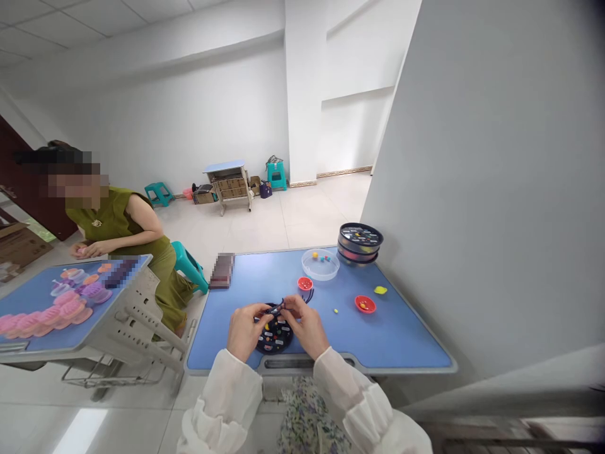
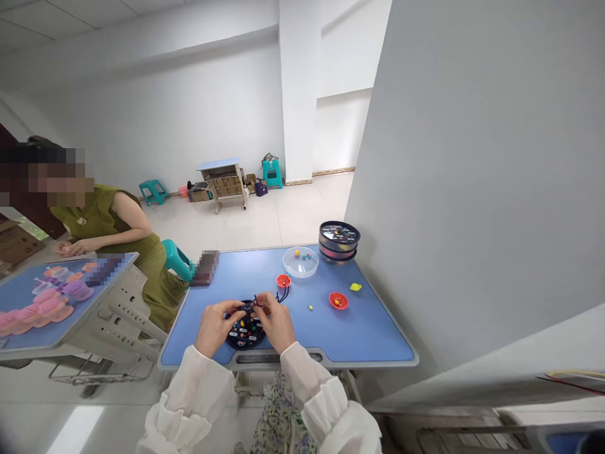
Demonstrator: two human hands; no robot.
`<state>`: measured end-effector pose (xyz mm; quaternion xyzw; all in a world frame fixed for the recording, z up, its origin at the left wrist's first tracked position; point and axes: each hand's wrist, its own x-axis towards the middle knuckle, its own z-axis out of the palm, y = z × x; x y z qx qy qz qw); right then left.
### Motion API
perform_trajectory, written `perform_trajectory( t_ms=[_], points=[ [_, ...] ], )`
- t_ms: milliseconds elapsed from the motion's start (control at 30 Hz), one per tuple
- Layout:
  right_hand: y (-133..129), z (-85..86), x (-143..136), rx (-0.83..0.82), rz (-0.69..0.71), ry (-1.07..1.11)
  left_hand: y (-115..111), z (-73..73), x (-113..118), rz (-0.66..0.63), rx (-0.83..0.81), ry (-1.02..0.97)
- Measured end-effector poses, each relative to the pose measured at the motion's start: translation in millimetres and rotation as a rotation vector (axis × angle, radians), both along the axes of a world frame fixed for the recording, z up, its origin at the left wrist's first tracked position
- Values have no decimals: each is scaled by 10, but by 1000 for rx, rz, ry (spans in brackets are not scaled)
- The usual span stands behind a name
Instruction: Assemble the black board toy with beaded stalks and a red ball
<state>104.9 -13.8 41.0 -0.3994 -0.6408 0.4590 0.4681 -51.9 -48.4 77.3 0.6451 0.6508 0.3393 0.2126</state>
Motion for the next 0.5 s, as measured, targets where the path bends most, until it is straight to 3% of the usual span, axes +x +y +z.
perform_trajectory(
  t_ms=[267, 500],
  points=[
    [17, -30, -2, -9, 19, 32, -62, -21, 67, 70, 47, 39],
    [-13, -40, -1, 12, 6, 21, -31, -174, 71, 100, 58, 30]
  ],
)
